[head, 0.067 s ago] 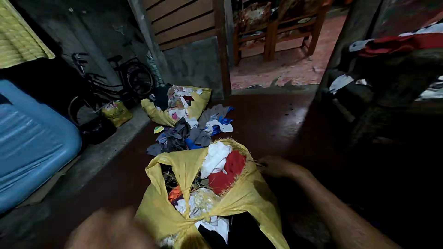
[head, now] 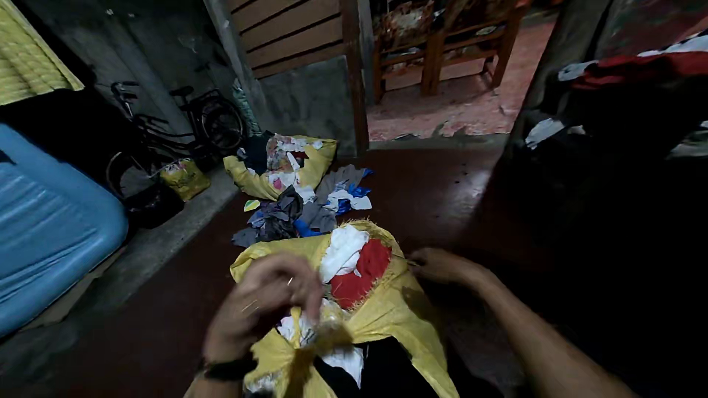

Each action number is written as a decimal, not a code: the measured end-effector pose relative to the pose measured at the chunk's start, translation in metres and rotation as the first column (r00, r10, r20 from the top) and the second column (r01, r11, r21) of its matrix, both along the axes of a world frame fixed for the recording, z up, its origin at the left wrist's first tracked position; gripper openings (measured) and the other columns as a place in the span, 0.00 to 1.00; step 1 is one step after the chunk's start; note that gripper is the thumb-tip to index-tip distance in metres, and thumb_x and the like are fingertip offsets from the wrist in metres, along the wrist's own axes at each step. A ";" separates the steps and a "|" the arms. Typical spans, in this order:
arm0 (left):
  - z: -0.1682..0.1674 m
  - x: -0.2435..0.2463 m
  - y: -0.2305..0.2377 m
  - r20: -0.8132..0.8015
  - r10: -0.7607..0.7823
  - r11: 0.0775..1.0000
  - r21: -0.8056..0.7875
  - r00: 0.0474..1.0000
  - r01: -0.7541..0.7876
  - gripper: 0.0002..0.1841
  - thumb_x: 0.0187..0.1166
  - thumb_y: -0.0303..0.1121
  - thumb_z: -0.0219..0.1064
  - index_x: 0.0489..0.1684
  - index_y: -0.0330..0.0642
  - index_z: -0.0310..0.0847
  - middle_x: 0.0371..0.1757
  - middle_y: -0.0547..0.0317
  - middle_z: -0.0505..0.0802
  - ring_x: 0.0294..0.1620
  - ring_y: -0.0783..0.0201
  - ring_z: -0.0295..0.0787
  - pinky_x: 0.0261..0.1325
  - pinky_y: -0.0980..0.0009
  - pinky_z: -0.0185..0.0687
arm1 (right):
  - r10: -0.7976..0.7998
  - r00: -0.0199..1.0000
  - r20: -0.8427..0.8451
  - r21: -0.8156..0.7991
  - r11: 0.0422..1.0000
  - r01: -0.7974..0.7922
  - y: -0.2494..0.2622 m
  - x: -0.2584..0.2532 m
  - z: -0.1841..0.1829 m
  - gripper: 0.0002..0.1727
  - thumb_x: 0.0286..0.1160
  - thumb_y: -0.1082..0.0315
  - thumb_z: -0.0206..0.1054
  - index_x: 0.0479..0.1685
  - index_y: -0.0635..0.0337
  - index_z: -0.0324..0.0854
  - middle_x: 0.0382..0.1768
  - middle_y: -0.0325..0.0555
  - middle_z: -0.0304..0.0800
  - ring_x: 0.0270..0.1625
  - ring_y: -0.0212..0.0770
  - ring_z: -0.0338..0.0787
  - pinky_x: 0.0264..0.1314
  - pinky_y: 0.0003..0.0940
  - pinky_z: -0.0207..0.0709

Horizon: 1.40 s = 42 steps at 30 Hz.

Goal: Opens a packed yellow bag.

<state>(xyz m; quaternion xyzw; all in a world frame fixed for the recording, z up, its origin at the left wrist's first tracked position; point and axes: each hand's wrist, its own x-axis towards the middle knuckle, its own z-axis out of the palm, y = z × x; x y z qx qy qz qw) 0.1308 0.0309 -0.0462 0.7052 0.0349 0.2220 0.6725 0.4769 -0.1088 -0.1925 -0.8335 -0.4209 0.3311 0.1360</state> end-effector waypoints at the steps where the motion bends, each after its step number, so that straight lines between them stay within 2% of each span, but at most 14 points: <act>1: -0.038 0.026 0.012 -0.217 0.166 0.986 0.069 0.962 -0.155 0.14 0.84 0.37 0.64 0.62 0.45 0.85 0.46 0.55 0.93 0.40 0.65 0.90 0.44 0.68 0.89 | 0.010 1.000 -0.004 -0.007 1.000 -0.010 0.001 0.002 -0.003 0.15 0.87 0.58 0.63 0.56 0.60 0.87 0.40 0.57 0.90 0.39 0.53 0.89 0.49 0.56 0.82; 3: -0.132 0.058 0.038 -0.497 0.317 0.942 0.267 0.808 -0.205 0.23 0.80 0.32 0.70 0.74 0.41 0.76 0.58 0.49 0.90 0.54 0.57 0.90 0.58 0.59 0.88 | 0.011 1.000 0.007 -0.039 0.999 -0.011 0.003 0.006 -0.008 0.16 0.88 0.56 0.62 0.57 0.59 0.86 0.38 0.55 0.89 0.36 0.51 0.89 0.45 0.54 0.83; 6: -0.251 0.048 0.047 -0.734 0.286 0.918 0.394 0.616 0.044 0.35 0.72 0.33 0.76 0.82 0.36 0.69 0.75 0.35 0.82 0.74 0.43 0.81 0.76 0.47 0.77 | -0.018 1.000 -0.009 -0.065 0.998 0.017 0.003 0.002 -0.007 0.16 0.89 0.58 0.60 0.57 0.60 0.85 0.36 0.56 0.88 0.33 0.50 0.88 0.42 0.51 0.83; 9: -0.312 0.033 0.028 -0.867 0.365 0.847 0.460 0.339 0.265 0.52 0.67 0.38 0.79 0.95 0.45 0.48 0.82 0.31 0.73 0.81 0.30 0.71 0.76 0.26 0.65 | 0.010 1.000 0.019 -0.055 0.998 -0.009 0.004 -0.003 -0.009 0.14 0.86 0.60 0.63 0.55 0.61 0.86 0.43 0.59 0.89 0.43 0.55 0.89 0.51 0.57 0.81; 11: -0.328 0.030 0.018 -0.877 0.412 0.833 0.472 0.247 0.289 0.60 0.66 0.42 0.80 0.98 0.51 0.35 0.78 0.33 0.80 0.79 0.31 0.73 0.77 0.21 0.58 | 0.032 0.998 0.052 -0.050 0.998 -0.029 0.008 -0.002 -0.018 0.13 0.84 0.60 0.65 0.52 0.60 0.86 0.42 0.58 0.90 0.45 0.56 0.90 0.51 0.58 0.81; 14: -0.333 0.026 0.013 -0.901 0.388 0.849 0.432 0.196 0.306 0.59 0.65 0.37 0.79 0.96 0.43 0.33 0.70 0.33 0.86 0.75 0.32 0.79 0.77 0.24 0.61 | 0.061 0.996 0.060 -0.081 0.995 -0.056 0.015 -0.002 -0.030 0.12 0.85 0.59 0.64 0.53 0.57 0.86 0.37 0.54 0.90 0.35 0.51 0.90 0.42 0.51 0.84; 16: -0.329 0.025 0.015 -0.900 0.381 0.829 0.434 0.211 0.353 0.47 0.67 0.36 0.77 0.90 0.36 0.54 0.70 0.33 0.86 0.72 0.33 0.82 0.70 0.30 0.74 | 0.063 0.997 0.048 -0.090 0.994 -0.058 0.019 -0.005 -0.031 0.12 0.86 0.60 0.64 0.53 0.58 0.86 0.37 0.55 0.90 0.36 0.52 0.90 0.44 0.52 0.84; 19: -0.302 0.033 0.019 -0.865 0.377 0.819 0.478 0.332 0.316 0.27 0.71 0.37 0.75 0.70 0.39 0.81 0.68 0.36 0.87 0.72 0.36 0.82 0.71 0.33 0.76 | 0.096 0.993 0.073 -0.061 0.994 -0.092 0.019 -0.007 -0.035 0.11 0.84 0.62 0.66 0.50 0.60 0.87 0.39 0.56 0.90 0.40 0.54 0.90 0.47 0.55 0.83; 26: -0.191 0.056 0.067 -0.600 0.545 0.685 0.722 0.586 0.101 0.19 0.78 0.31 0.69 0.68 0.44 0.84 0.62 0.44 0.91 0.63 0.45 0.89 0.66 0.42 0.82 | 0.124 0.986 0.114 -0.002 0.992 -0.125 0.030 -0.029 -0.032 0.08 0.81 0.66 0.67 0.49 0.60 0.86 0.38 0.56 0.89 0.38 0.53 0.90 0.44 0.55 0.83; 33: -0.168 0.041 0.106 -0.604 0.445 0.665 0.717 0.661 0.208 0.16 0.75 0.29 0.70 0.60 0.42 0.87 0.57 0.45 0.90 0.57 0.47 0.89 0.61 0.45 0.85 | 0.057 0.998 -0.032 0.252 0.967 -0.047 0.055 -0.077 -0.044 0.17 0.78 0.60 0.72 0.60 0.57 0.85 0.34 0.53 0.88 0.33 0.51 0.87 0.43 0.56 0.83; 35: -0.171 0.042 0.104 -0.598 0.418 0.700 0.692 0.684 0.177 0.15 0.73 0.27 0.72 0.58 0.41 0.87 0.55 0.45 0.90 0.56 0.48 0.89 0.61 0.46 0.85 | 0.038 0.998 -0.058 0.339 0.941 -0.016 0.062 -0.095 -0.061 0.29 0.70 0.53 0.79 0.68 0.57 0.81 0.42 0.56 0.88 0.40 0.53 0.88 0.48 0.57 0.83; 38: -0.170 0.046 0.099 -0.587 0.352 0.758 0.636 0.729 0.145 0.14 0.68 0.24 0.75 0.52 0.39 0.88 0.52 0.45 0.92 0.54 0.49 0.90 0.59 0.47 0.86 | -0.018 0.998 -0.058 0.399 0.916 0.040 0.071 -0.122 -0.087 0.51 0.51 0.45 0.88 0.83 0.50 0.72 0.71 0.66 0.77 0.62 0.62 0.87 0.62 0.63 0.83; 40: -0.170 0.047 0.097 -0.596 0.319 0.789 0.597 0.737 0.141 0.14 0.66 0.23 0.77 0.50 0.39 0.89 0.50 0.47 0.93 0.51 0.51 0.91 0.57 0.48 0.87 | -0.026 0.999 -0.044 0.431 0.901 0.042 0.076 -0.133 -0.103 0.54 0.49 0.47 0.90 0.85 0.48 0.70 0.75 0.66 0.73 0.62 0.62 0.87 0.59 0.63 0.84; 42: -0.171 0.048 0.097 -0.611 0.295 0.809 0.568 0.735 0.148 0.15 0.65 0.24 0.78 0.50 0.40 0.89 0.49 0.49 0.93 0.48 0.54 0.91 0.55 0.49 0.88 | 0.013 0.999 -0.035 0.441 0.898 0.004 0.081 -0.133 -0.116 0.42 0.58 0.52 0.86 0.78 0.52 0.77 0.72 0.65 0.77 0.62 0.62 0.87 0.61 0.63 0.84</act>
